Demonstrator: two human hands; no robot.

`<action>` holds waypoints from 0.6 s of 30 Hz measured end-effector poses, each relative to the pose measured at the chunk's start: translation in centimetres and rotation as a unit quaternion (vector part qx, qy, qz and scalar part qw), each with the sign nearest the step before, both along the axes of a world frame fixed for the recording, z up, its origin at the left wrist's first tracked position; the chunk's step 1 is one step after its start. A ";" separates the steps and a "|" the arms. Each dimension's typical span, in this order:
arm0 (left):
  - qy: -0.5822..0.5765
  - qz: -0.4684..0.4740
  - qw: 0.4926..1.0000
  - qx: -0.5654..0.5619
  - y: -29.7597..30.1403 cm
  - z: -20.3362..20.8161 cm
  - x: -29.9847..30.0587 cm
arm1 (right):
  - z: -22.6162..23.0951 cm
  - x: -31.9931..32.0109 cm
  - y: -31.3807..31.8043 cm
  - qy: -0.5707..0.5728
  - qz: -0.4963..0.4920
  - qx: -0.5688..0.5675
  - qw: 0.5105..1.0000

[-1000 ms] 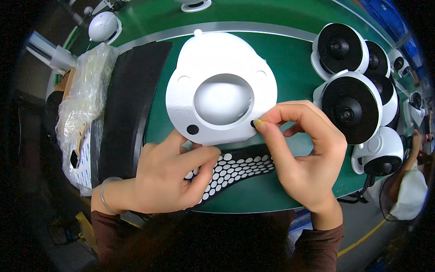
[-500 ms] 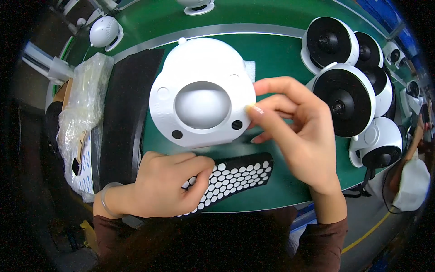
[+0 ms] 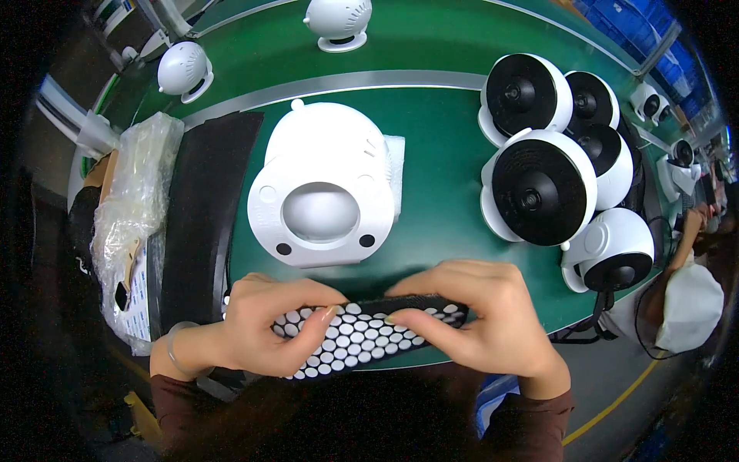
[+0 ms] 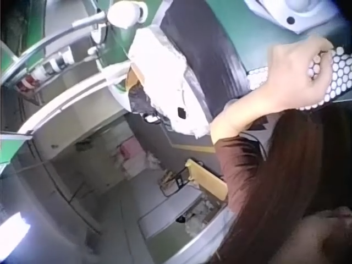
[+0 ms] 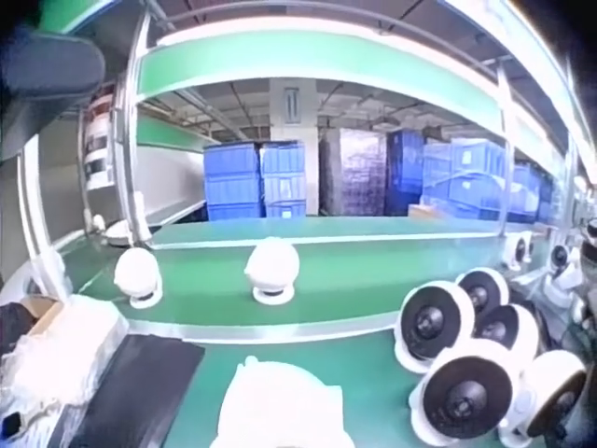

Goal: Applying small black circular adhesive pads to the mounting base of security camera units on an assembly line.

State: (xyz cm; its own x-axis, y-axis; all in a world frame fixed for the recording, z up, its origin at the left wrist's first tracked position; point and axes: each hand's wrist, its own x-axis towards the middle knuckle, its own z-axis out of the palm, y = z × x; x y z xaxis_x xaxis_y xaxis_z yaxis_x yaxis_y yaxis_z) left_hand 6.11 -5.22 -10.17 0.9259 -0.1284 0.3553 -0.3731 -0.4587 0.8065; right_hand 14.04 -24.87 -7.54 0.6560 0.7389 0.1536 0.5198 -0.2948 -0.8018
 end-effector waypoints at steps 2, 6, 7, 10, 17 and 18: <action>0.014 -0.015 1.000 -0.022 -0.2 0.4 -0.4 | -0.5 -0.4 0.2 -0.018 -0.001 0.025 1.000; 0.052 0.006 0.997 -0.049 -0.1 0.2 -0.1 | -0.2 -0.9 1.0 -0.144 -0.026 -0.001 0.989; 0.074 0.010 0.996 -0.048 0.0 0.3 -0.1 | -0.1 -1.2 1.7 -0.215 -0.050 0.009 0.975; 0.059 0.012 0.997 -0.055 0.0 0.4 -0.2 | -0.3 -1.3 1.6 -0.270 -0.026 0.007 0.963; 0.033 0.016 0.998 -0.050 0.1 0.3 -0.2 | -0.4 -1.1 1.8 -0.273 -0.005 0.018 0.962; 0.034 0.017 0.998 -0.051 0.0 0.3 -0.2 | -0.2 -1.1 1.8 -0.279 -0.001 0.013 0.960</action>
